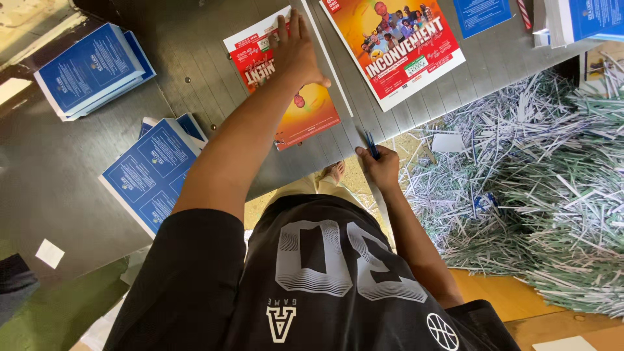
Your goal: The person uses a utility knife to cut a large printed poster into smaller sections on a metal workbench. They align the poster, score the paper along a straight edge, and separate the cut pieces. The person then stacks the cut sections and hands them to another person.
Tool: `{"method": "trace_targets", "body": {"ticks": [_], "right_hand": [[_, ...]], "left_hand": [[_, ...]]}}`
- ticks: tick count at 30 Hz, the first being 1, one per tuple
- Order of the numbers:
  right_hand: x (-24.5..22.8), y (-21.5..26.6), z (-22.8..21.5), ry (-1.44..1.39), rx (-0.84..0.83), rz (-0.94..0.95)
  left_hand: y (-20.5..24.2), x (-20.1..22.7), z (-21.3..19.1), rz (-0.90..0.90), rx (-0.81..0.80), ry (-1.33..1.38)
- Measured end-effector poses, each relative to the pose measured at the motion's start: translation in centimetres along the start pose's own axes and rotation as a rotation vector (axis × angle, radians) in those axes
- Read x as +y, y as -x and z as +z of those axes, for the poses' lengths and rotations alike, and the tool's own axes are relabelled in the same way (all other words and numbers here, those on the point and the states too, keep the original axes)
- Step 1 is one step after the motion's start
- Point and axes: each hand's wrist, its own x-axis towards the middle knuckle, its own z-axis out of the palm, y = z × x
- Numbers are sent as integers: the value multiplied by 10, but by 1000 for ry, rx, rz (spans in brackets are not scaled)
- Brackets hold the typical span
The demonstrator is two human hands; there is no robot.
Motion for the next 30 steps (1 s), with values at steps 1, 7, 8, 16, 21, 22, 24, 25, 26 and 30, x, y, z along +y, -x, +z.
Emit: {"method": "trace_targets", "body": {"ticks": [1,7,8,16,21,22,24,25,26,30], "right_hand": [[-10,2,-6,2,-4,-4],[-78,-11,-33,176,259,-192],[-91,-19,-33,109,199,-270],[-171,-170,38,236,-52,-590],[-198,-251,92,518,17,-855],[-208,-249,94,521,9,-865],[-225,-246,99,634,-32,-721],[-226,-248,103,638,-41,-726],[-226,-251,106,684,-46,-656],[-216,-253,111,702,-17,-709]], "left_hand": [[2,3,-5,-4,2,3],[4,8,-16,-54,-102,33],[5,8,-16,-51,-101,22],[0,5,-6,-66,-46,68],[-2,4,1,-60,-3,85],[-2,3,-1,-70,0,93],[1,2,-3,-48,4,110],[0,1,-1,-55,4,117],[-1,1,1,-55,5,98],[-5,1,11,-38,58,85]]}}
